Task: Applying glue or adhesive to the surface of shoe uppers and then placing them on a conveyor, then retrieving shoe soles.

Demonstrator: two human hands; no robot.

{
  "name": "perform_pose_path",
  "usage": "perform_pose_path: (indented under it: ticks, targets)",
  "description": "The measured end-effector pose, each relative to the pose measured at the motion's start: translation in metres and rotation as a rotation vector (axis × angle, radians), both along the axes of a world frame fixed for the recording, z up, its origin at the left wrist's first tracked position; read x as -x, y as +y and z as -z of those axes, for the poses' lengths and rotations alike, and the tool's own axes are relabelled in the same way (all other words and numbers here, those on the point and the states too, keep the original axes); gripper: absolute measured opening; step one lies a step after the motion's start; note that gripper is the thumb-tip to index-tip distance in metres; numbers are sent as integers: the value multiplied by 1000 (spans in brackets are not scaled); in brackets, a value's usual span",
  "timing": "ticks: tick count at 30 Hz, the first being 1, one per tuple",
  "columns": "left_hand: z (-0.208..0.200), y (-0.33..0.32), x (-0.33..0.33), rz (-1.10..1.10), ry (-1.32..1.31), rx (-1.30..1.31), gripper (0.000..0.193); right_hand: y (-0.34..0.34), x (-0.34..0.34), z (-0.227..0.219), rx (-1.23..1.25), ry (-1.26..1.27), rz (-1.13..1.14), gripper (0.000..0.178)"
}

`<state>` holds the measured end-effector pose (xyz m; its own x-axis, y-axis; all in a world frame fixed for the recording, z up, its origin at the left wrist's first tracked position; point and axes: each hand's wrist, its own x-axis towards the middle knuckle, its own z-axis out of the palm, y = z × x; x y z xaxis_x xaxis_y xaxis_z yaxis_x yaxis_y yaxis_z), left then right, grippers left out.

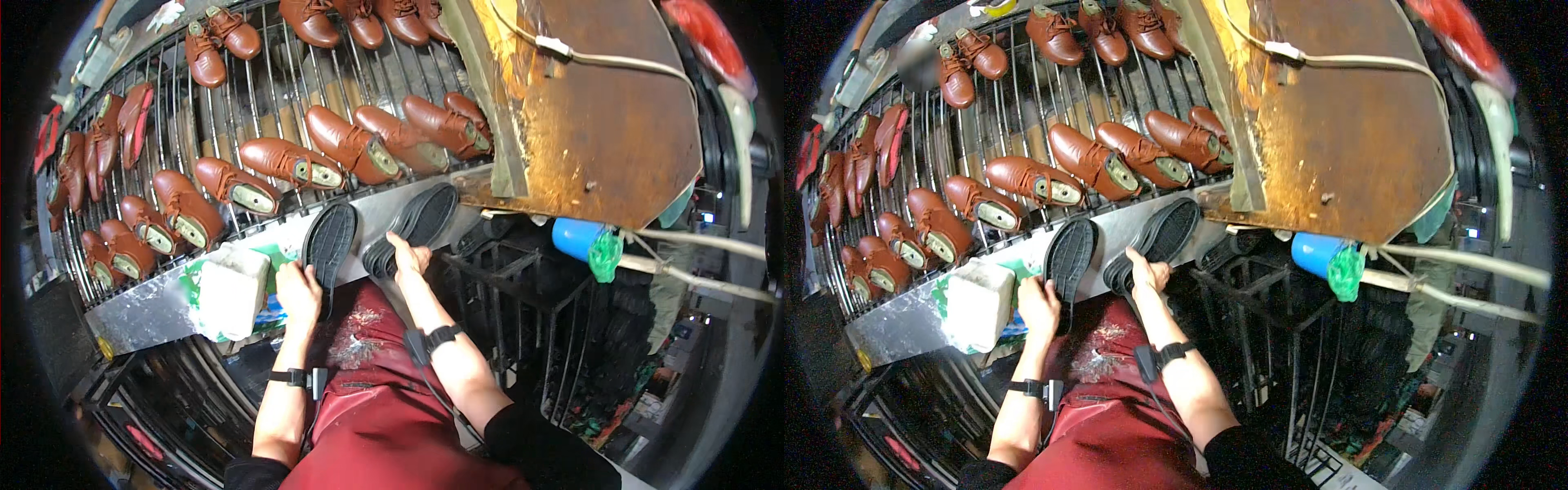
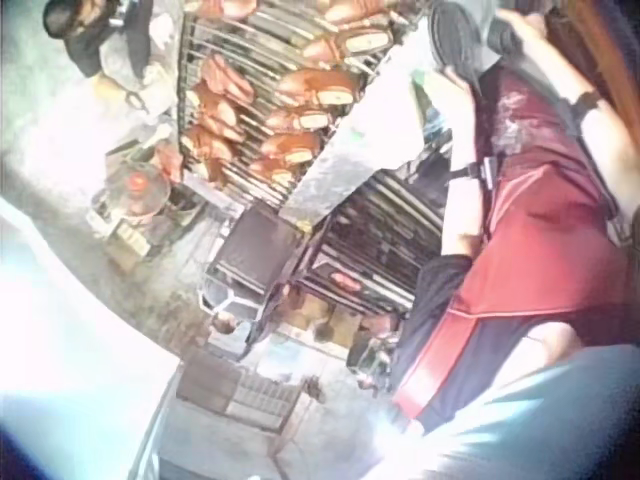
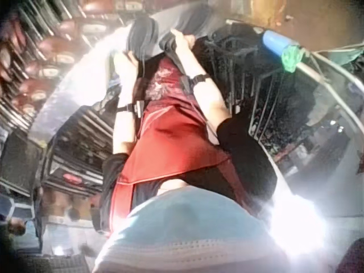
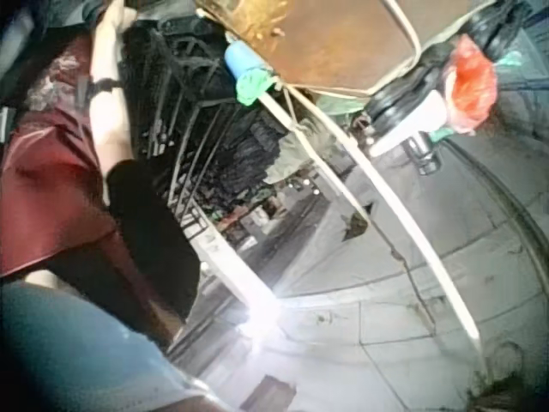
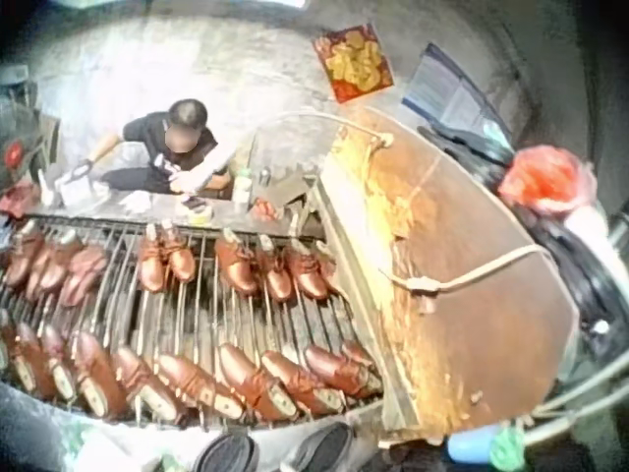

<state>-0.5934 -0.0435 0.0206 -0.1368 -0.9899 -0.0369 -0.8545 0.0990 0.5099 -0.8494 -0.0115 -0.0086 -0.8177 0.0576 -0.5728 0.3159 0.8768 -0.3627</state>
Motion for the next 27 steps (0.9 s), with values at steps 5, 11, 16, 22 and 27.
perform_pose_path:
  ticks: [5, 11, 16, 22, 27]
  targets:
    - [-2, -7, -24, -30, 128, -78, 20, 19, 7, -109, 25, 277, -464, 89]
    - [-12, -13, -13, -127, 122, -156, 23, -164, 134, -96, 67, 734, -1022, 89]
    - [0, -17, -1, -116, 25, -175, 25, -247, 290, 8, -113, 621, -848, 42]
    - [-12, -12, -9, -119, 13, -132, 23, -247, 284, 17, 3, 327, -619, 34]
    - [-66, -21, 11, -217, 450, -289, 21, -210, 236, -33, -16, 741, -787, 33]
